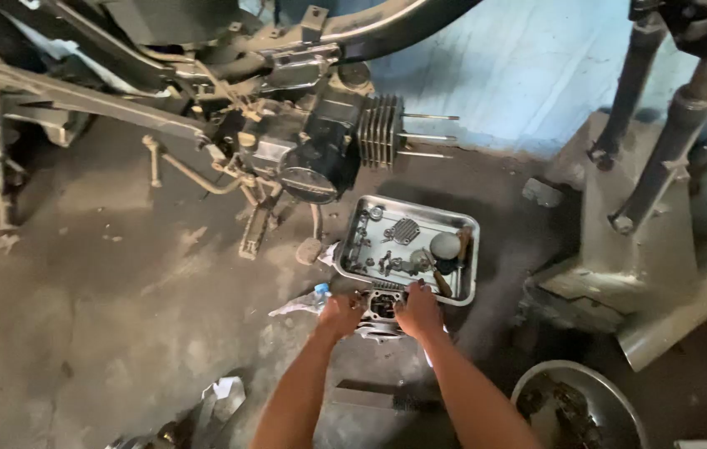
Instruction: Cleaning and inspecting a motorcycle engine cylinder block and selecting tools from a rack
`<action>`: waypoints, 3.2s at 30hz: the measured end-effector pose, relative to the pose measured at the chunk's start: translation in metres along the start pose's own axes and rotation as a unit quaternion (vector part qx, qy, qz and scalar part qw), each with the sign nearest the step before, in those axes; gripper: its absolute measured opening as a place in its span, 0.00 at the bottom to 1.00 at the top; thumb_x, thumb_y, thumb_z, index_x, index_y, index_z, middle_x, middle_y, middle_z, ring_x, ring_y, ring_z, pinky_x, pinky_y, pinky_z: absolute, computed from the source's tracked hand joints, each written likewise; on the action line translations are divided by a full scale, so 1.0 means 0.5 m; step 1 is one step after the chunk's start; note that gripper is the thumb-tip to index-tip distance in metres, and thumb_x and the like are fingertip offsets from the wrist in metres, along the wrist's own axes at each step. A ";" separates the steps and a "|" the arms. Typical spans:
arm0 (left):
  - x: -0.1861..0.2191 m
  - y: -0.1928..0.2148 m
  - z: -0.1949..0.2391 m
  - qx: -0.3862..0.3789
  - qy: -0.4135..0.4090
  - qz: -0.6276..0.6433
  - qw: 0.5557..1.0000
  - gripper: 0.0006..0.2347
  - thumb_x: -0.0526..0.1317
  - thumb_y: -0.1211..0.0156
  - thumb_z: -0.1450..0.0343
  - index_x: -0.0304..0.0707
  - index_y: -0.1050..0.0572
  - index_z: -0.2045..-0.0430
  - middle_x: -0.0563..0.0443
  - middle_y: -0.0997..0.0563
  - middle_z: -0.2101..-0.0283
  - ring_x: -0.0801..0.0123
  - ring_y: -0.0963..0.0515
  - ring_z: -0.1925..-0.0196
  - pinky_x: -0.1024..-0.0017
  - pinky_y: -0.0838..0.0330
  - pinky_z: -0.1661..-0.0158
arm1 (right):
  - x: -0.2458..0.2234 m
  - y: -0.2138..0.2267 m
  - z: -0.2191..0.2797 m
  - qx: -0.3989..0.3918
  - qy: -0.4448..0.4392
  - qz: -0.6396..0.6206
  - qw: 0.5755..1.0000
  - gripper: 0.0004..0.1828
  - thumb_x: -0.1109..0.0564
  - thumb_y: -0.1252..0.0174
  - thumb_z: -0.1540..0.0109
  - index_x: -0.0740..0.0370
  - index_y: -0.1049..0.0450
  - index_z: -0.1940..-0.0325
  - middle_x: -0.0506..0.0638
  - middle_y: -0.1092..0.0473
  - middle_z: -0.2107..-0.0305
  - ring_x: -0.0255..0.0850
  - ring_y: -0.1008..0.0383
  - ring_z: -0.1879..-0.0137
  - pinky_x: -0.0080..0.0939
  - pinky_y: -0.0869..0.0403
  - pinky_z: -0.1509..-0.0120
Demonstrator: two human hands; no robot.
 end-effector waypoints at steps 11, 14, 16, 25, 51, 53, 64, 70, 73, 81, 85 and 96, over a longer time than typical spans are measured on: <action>-0.019 0.193 0.191 0.388 -0.014 -0.070 0.919 0.14 0.44 0.43 0.32 0.42 0.22 0.54 0.45 0.20 0.55 0.47 0.18 0.54 0.51 0.24 0.54 | -0.267 -0.090 0.063 0.297 0.398 -0.066 0.865 0.07 0.56 0.42 0.36 0.59 0.28 0.56 0.54 0.31 0.72 0.53 0.24 0.66 0.51 0.24 0.63; -0.056 0.252 0.254 0.436 0.045 -0.070 0.896 0.13 0.42 0.45 0.31 0.42 0.23 0.54 0.46 0.22 0.54 0.50 0.20 0.53 0.54 0.25 0.52 | -0.319 -0.182 0.056 0.295 0.428 -0.121 0.845 0.04 0.57 0.40 0.37 0.57 0.26 0.59 0.52 0.29 0.75 0.50 0.24 0.68 0.44 0.24 0.63; -0.080 0.281 0.295 0.460 0.077 -0.075 0.882 0.13 0.41 0.47 0.31 0.42 0.24 0.55 0.47 0.23 0.55 0.52 0.20 0.53 0.55 0.26 0.52 | -0.346 -0.226 0.060 0.284 0.429 -0.134 0.847 0.03 0.56 0.39 0.38 0.55 0.25 0.61 0.49 0.27 0.75 0.48 0.23 0.68 0.42 0.23 0.63; -0.143 0.382 0.476 0.592 0.115 -0.135 0.786 0.14 0.34 0.43 0.35 0.38 0.22 0.56 0.44 0.22 0.55 0.51 0.22 0.56 0.60 0.31 0.53 | -0.472 -0.255 0.111 0.001 0.453 -0.289 0.844 0.08 0.61 0.43 0.39 0.62 0.26 0.56 0.49 0.25 0.73 0.42 0.27 0.70 0.40 0.28 0.63; -0.592 0.886 0.951 0.569 0.227 -0.110 0.783 0.14 0.35 0.40 0.35 0.34 0.24 0.55 0.39 0.25 0.49 0.49 0.25 0.48 0.57 0.35 0.45 | -1.230 -0.479 0.513 0.035 0.591 0.114 0.798 0.18 0.57 0.43 0.38 0.60 0.32 0.44 0.57 0.25 0.59 0.53 0.24 0.56 0.55 0.27 0.47; -0.660 0.916 1.002 0.597 0.229 -0.100 0.762 0.13 0.35 0.41 0.36 0.35 0.24 0.58 0.40 0.23 0.53 0.49 0.24 0.51 0.57 0.34 0.47 | -1.282 -0.545 0.544 0.026 0.607 0.122 0.785 0.19 0.55 0.41 0.38 0.58 0.33 0.44 0.57 0.26 0.58 0.56 0.24 0.55 0.56 0.25 0.50; -0.770 1.064 1.253 0.686 0.291 -0.097 0.660 0.08 0.35 0.41 0.38 0.37 0.26 0.66 0.39 0.21 0.60 0.45 0.23 0.59 0.54 0.31 0.54 | -1.517 -0.689 0.706 -0.072 0.616 0.210 0.756 0.22 0.47 0.46 0.34 0.54 0.32 0.37 0.54 0.28 0.47 0.53 0.25 0.44 0.58 0.24 0.44; -0.694 1.095 1.324 0.674 0.310 -0.031 0.670 0.11 0.36 0.38 0.34 0.35 0.26 0.61 0.38 0.23 0.57 0.46 0.24 0.55 0.55 0.34 0.48 | -1.604 -0.619 0.804 -0.091 0.610 0.260 0.743 0.18 0.45 0.51 0.32 0.52 0.33 0.41 0.54 0.32 0.49 0.54 0.28 0.46 0.58 0.27 0.45; -0.642 1.160 1.389 0.648 0.348 -0.013 0.677 0.12 0.33 0.41 0.33 0.32 0.26 0.56 0.39 0.24 0.56 0.48 0.25 0.54 0.55 0.34 0.48 | -1.657 -0.563 0.842 -0.101 0.577 0.312 0.748 0.17 0.44 0.54 0.30 0.49 0.34 0.40 0.51 0.30 0.51 0.49 0.26 0.48 0.52 0.25 0.45; -0.430 1.375 1.499 0.583 0.408 0.015 0.703 0.08 0.36 0.39 0.32 0.35 0.27 0.62 0.40 0.25 0.58 0.50 0.25 0.55 0.57 0.35 0.49 | -1.816 -0.322 0.893 -0.171 0.550 0.304 0.759 0.16 0.45 0.52 0.30 0.50 0.35 0.41 0.52 0.30 0.57 0.49 0.26 0.55 0.56 0.29 0.47; -0.333 1.474 1.550 0.606 0.404 0.007 0.686 0.10 0.35 0.39 0.34 0.35 0.26 0.61 0.40 0.24 0.57 0.50 0.24 0.54 0.57 0.34 0.48 | -1.896 -0.159 0.964 -0.142 0.561 0.295 0.760 0.16 0.46 0.50 0.32 0.50 0.33 0.42 0.52 0.27 0.54 0.51 0.24 0.49 0.54 0.23 0.49; -0.294 1.710 1.709 0.645 0.374 -0.039 0.666 0.12 0.34 0.37 0.37 0.34 0.25 0.61 0.39 0.23 0.56 0.50 0.26 0.50 0.57 0.36 0.44 | -2.108 -0.052 1.101 -0.165 0.567 0.248 0.768 0.16 0.48 0.50 0.33 0.52 0.34 0.43 0.55 0.28 0.48 0.57 0.29 0.41 0.61 0.27 0.41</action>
Point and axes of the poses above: each hand's wrist, its own z-axis away from the middle knuckle, its own y-axis out of the back of the hand, x = y × z, the point moved 3 cm from there along -z, towards the middle knuckle
